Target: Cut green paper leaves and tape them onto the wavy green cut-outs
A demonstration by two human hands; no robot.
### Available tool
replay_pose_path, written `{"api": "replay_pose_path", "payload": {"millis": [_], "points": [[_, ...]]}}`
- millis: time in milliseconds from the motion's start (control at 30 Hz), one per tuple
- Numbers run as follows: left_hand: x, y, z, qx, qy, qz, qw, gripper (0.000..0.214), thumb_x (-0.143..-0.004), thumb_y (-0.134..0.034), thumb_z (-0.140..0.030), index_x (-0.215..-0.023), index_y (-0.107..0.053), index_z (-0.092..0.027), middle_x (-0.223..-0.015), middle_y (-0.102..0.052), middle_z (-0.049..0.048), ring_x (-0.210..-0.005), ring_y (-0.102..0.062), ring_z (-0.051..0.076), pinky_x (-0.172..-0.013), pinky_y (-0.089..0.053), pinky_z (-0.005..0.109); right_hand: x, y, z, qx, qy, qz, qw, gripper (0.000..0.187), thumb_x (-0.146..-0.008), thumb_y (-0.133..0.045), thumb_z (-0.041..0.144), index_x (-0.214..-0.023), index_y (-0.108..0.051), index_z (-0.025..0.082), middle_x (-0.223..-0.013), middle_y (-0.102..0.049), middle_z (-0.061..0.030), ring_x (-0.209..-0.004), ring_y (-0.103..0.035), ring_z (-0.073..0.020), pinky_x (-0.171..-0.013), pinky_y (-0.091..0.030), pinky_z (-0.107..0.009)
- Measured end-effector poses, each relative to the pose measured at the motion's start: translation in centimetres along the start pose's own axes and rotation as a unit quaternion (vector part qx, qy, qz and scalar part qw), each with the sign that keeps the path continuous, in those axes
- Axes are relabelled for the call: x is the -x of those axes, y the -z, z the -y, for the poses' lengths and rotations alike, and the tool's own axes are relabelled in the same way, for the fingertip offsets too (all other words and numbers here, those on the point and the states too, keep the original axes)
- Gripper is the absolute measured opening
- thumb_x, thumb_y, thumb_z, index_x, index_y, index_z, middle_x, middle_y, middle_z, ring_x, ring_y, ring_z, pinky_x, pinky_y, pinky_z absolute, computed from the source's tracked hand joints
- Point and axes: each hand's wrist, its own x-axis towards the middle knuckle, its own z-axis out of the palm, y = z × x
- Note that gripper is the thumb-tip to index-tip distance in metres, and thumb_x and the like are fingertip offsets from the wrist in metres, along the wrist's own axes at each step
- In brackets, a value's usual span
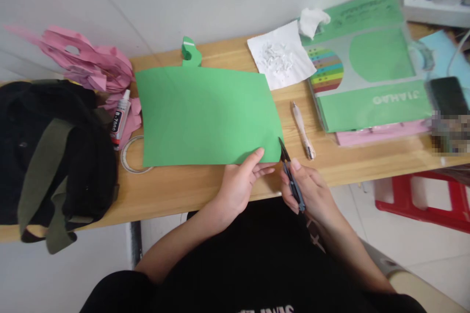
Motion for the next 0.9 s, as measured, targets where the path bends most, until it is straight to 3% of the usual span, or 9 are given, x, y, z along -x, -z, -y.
{"api": "replay_pose_path", "payload": {"millis": [433,900], "points": [[-0.04,0.26,0.21,-0.019,-0.018,0.006,1.000,0.022,-0.064,-0.078,-0.025,-0.077,-0.066,-0.012,-0.078,-0.071,0.0055,-0.069,-0.069,0.019,-0.074,-0.054,0.035,-0.22,-0.40,-0.19,-0.009,0.017,-0.015,1.000,0.048,-0.089,-0.040,0.063,-0.067,-0.046,0.020,-0.032,-0.041,0.0076,-0.025,-0.031,-0.0056,-0.029,-0.023,-0.016],[-0.04,0.27,0.27,-0.025,-0.018,-0.012,0.999,0.020,-0.063,-0.079,-0.024,-0.076,-0.068,-0.012,-0.072,-0.071,0.0046,-0.069,-0.069,0.019,-0.073,-0.054,0.034,0.01,-0.22,0.32,0.010,0.009,-0.016,1.000,0.048,-0.088,-0.042,0.063,-0.067,-0.047,0.020,-0.033,-0.041,0.0071,-0.026,-0.031,-0.0056,-0.029,-0.023,-0.017]]}}
